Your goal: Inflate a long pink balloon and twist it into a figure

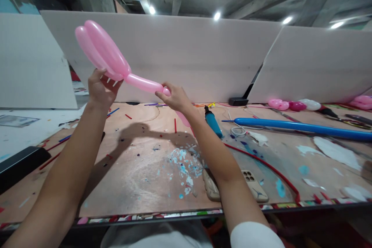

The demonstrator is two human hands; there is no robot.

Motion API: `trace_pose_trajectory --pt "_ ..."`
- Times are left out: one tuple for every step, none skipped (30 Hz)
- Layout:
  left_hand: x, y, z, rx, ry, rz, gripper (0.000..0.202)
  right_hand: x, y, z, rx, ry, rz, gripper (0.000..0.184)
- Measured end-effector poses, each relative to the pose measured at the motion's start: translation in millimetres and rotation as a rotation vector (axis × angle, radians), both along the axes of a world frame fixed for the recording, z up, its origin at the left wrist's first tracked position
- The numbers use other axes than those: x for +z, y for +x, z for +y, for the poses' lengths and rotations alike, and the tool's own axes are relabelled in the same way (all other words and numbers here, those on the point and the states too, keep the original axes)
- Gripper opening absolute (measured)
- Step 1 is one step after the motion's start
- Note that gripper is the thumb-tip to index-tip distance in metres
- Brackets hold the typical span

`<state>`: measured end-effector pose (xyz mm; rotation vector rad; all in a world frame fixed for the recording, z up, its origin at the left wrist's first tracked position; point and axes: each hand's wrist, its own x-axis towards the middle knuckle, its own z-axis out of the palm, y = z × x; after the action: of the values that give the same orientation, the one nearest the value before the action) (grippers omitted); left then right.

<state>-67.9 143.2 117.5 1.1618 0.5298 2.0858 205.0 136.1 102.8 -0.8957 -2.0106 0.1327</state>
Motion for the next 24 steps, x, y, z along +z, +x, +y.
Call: trace_pose_trajectory --pt "-0.2 0 2 -0.022 -0.017 -0.025 0.027 0.6 1 0 0.029 -0.032 -0.005 0.038" --pt "-0.1 0 2 -0.046 -0.033 -0.052 0.024 1.2 2 0 0.049 -0.066 -0.005 0.039" --pt "0.3 1 2 -0.072 -0.044 -0.078 0.023 1.7 3 0 0.063 -0.097 -0.001 0.040" --pt "1.0 2 2 -0.097 -0.050 -0.101 0.022 2.1 4 0 0.076 -0.121 0.007 0.041" --pt "1.9 3 0 -0.119 -0.049 -0.121 0.022 2.3 4 0 0.089 -0.135 0.018 0.042" --pt "2.9 4 -2 -0.140 -0.043 -0.141 0.022 2.4 4 -1 0.097 -0.139 0.031 0.042" --pt "3.8 6 -4 -0.163 -0.032 -0.160 0.023 2.4 4 -1 0.100 -0.140 0.046 0.042" --pt "4.6 7 -6 -0.185 -0.020 -0.175 0.023 2.4 4 -1 0.100 -0.142 0.061 0.042" --pt "5.1 8 -8 -0.206 -0.005 -0.185 0.024 2.3 4 -1 0.098 -0.146 0.077 0.042" --pt "5.2 9 -9 -0.224 0.005 -0.190 0.026 2.2 4 -1 0.096 -0.154 0.091 0.042" --pt "4.8 10 -9 -0.236 0.008 -0.192 0.027 2.2 4 -1 0.101 -0.172 0.104 0.042" --pt "4.0 11 -9 -0.242 0.001 -0.196 0.029 2.0 5 0 0.117 -0.204 0.117 0.042" --pt "2.6 12 -8 -0.244 -0.016 -0.201 0.030 1.8 6 1 0.146 -0.246 0.136 0.041" --pt "0.7 13 -6 -0.248 -0.043 -0.208 0.031 1.6 7 3 0.188 -0.295 0.167 0.041" --pt "-1.5 14 -5 -0.258 -0.073 -0.209 0.032 1.2 9 6 0.237 -0.345 0.214 0.042" --pt "-4.1 15 -3 -0.278 -0.106 -0.197 0.035 0.8 10 9 0.285 -0.389 0.278 0.042" --pt "-6.7 16 -3 -0.305 -0.136 -0.171 0.039 0.2 12 12 0.326 -0.419 0.352 0.043" --pt "-9.2 17 -2 -0.336 -0.163 -0.134 0.043 -0.3 14 16 0.355 -0.435 0.428 0.043" --pt "-11.4 18 -2 -0.364 -0.187 -0.094 0.046 -0.9 17 20 0.374 -0.447 0.496 0.044" --pt "-13.2 19 -2 -0.383 -0.208 -0.058 0.047 -1.5 19 23 0.384 -0.463 0.550 0.044" --pt "-14.5 20 -3 -0.392 -0.224 -0.029 0.047 -2.3 22 26 0.396 -0.486 0.587 0.044" --pt "-15.5 19 -3 -0.392 -0.238 -0.012 0.046 -3.2 25 29 0.413 -0.528 0.610 0.045" --pt "-16.2 19 -3 -0.389 -0.246 0.002 0.045 -4.3 29 30 0.432 -0.593 0.619 0.045" --pt "-16.7 18 -3 -0.387 -0.246 0.017 0.045 -5.8 32 32 0.452 -0.678 0.619 0.046"
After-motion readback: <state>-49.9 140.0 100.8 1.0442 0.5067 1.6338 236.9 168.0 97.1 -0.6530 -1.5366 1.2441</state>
